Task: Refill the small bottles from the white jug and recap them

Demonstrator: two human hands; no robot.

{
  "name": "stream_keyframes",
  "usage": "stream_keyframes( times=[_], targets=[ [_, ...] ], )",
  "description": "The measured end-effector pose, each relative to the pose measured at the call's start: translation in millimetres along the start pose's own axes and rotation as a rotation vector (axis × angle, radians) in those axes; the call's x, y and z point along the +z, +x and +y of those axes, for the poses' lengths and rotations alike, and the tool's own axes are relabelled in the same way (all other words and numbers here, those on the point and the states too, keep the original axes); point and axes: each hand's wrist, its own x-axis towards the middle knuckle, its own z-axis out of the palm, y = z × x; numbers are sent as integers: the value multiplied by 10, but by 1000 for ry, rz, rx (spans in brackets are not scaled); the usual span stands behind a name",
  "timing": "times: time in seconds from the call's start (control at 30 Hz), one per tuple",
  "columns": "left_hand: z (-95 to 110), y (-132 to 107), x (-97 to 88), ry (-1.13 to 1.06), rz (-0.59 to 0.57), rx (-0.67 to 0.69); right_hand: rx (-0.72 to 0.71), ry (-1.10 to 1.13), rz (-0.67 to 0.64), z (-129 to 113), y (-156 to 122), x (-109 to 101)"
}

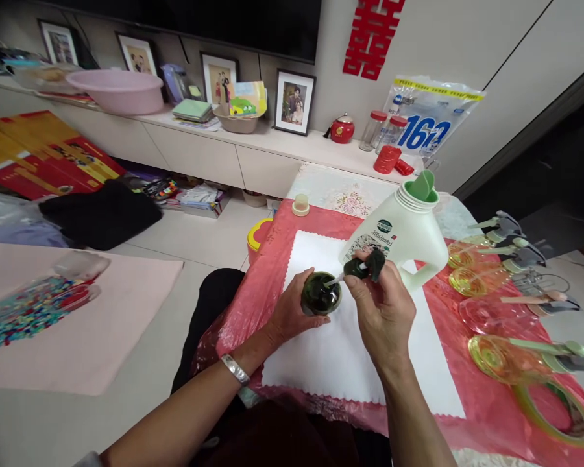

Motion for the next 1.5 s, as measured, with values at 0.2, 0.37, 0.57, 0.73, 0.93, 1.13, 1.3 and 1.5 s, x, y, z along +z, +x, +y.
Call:
stream_keyframes(
  times=[0.2,0.37,0.57,0.73,0.93,1.13,1.3,1.5],
  targets=[
    [23,33,-18,11,-29,-10,68,30,-162,274,-104,133],
    [41,32,-16,9,-35,-7,47,24,-244,433,-158,194],
    [56,17,-17,15,-36,-17,23,8,-253,493,-190,198],
    [61,18,-16,18,-28,37,20,-2,-206,546,-193,265],
    [57,23,-14,4,-26,6,23,2,-273,444,-181,279],
    [91,21,-43,-6,-40,-12,157,297,-340,336,-222,228],
    [72,17,-29,-1,-31,9,237,274,-172,430,-207,358],
    [82,17,-33,-15,-36,-28,191,373,-299,402,-172,308]
  ],
)
